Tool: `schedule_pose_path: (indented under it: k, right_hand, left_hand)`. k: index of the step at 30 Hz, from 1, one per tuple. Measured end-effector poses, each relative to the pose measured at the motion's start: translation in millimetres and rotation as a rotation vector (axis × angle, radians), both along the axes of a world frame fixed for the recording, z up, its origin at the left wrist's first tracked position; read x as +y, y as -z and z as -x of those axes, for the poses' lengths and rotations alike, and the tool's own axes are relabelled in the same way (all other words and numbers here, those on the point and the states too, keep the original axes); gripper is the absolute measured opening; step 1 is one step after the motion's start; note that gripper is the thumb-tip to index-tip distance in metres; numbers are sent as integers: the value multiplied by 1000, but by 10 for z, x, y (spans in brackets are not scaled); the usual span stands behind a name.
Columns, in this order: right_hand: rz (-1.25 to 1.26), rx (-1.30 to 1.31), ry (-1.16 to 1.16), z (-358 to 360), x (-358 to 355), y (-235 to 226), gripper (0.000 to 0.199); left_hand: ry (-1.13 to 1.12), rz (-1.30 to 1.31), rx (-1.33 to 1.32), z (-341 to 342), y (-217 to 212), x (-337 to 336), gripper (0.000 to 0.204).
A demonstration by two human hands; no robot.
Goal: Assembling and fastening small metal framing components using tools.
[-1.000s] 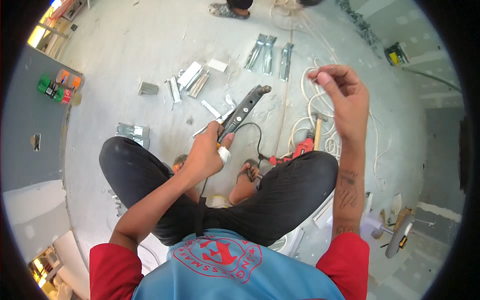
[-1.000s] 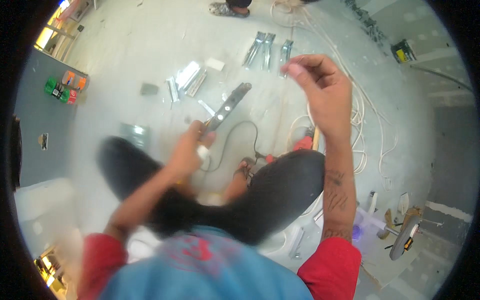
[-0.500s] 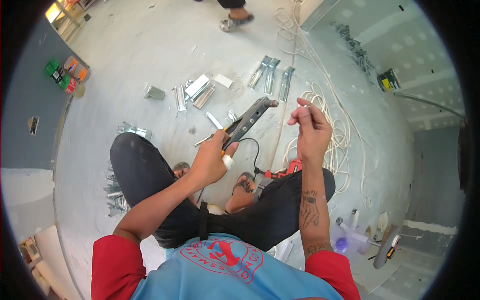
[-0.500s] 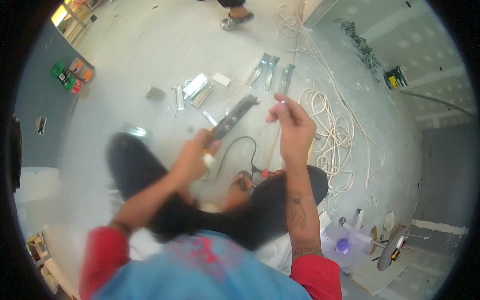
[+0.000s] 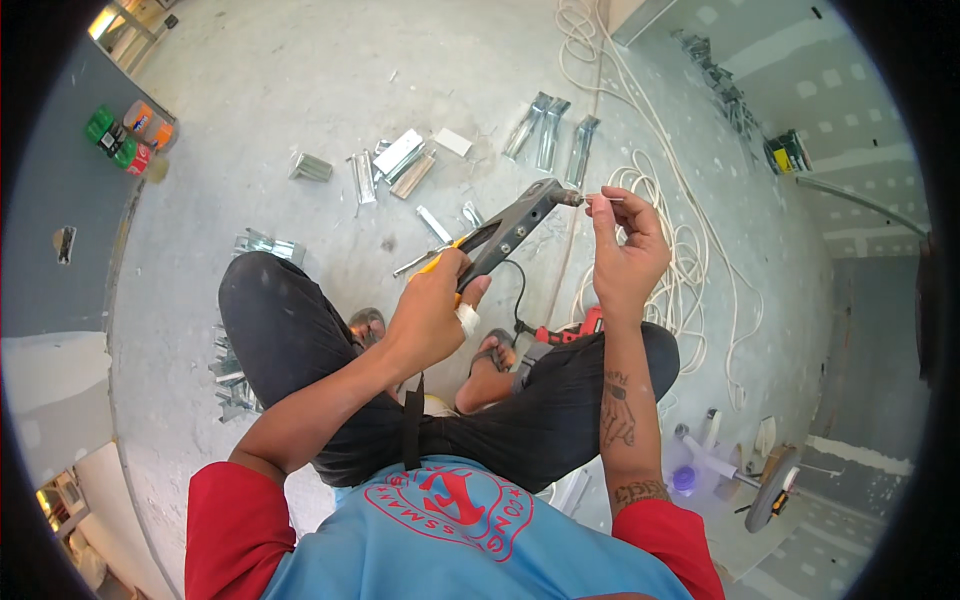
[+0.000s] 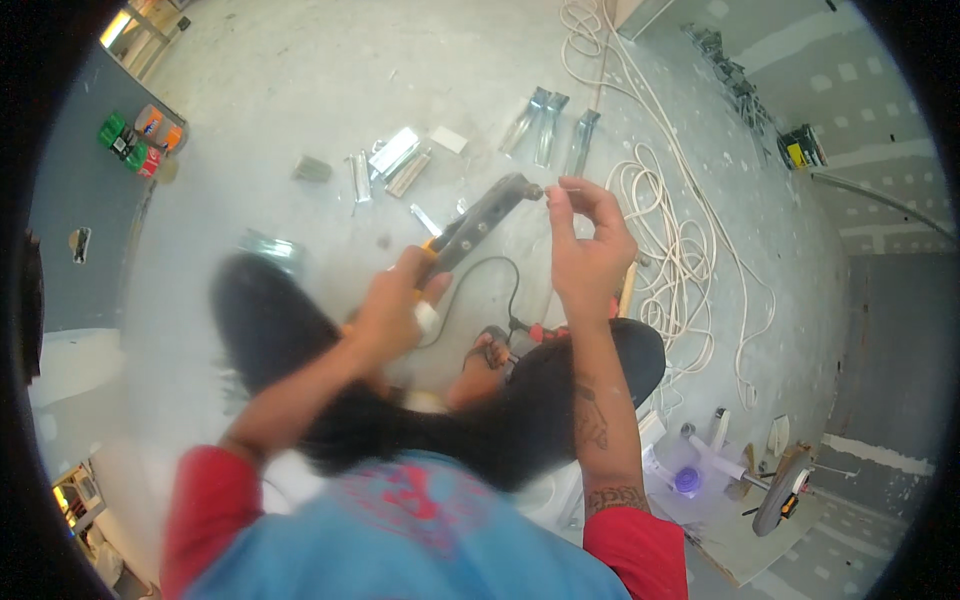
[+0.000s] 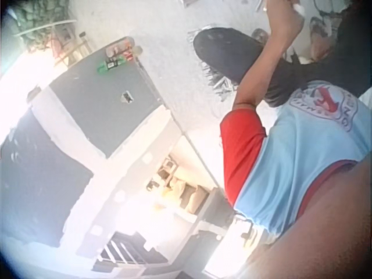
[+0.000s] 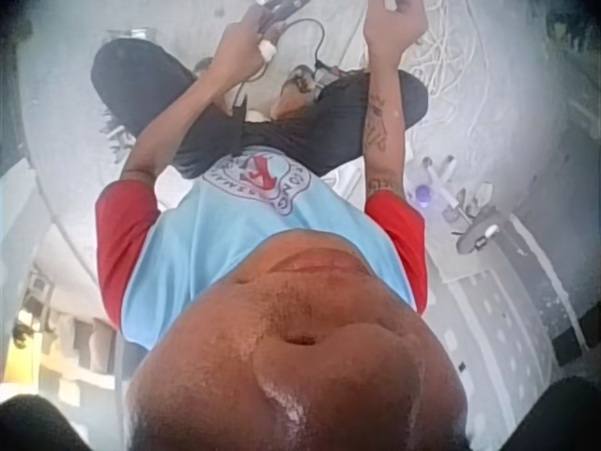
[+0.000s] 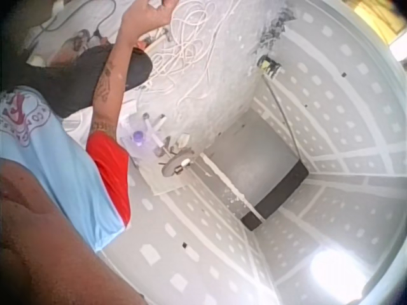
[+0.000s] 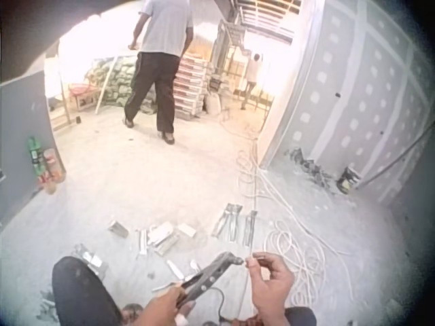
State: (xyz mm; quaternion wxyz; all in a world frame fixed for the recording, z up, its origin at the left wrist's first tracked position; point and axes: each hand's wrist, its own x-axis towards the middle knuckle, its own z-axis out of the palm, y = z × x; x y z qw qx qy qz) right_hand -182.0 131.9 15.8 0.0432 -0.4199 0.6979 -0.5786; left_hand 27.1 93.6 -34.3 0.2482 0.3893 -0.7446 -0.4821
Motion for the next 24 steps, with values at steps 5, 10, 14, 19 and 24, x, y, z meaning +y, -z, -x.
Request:
schedule_pose_path:
  k: [5, 10, 14, 19, 24]
  right_hand:
    - [-88, 206, -15, -71, -18, -91, 13]
    - [-107, 335, -64, 6, 15, 171, 15]
    - [-15, 135, -70, -7, -36, 128, 11]
    - [-11, 332, -44, 11, -40, 84, 10]
    - [-82, 165, -58, 13, 0, -39, 9]
  left_hand:
    - [-4, -3, -39, -97, -115, -42, 29]
    - [48, 95, -160, -115, 442, -13, 36]
    - [35, 170, -35, -120, 537, -105, 40]
    - [38, 153, -107, -151, 326, -81, 38]
    - [12, 174, -43, -134, 302, -78, 37]
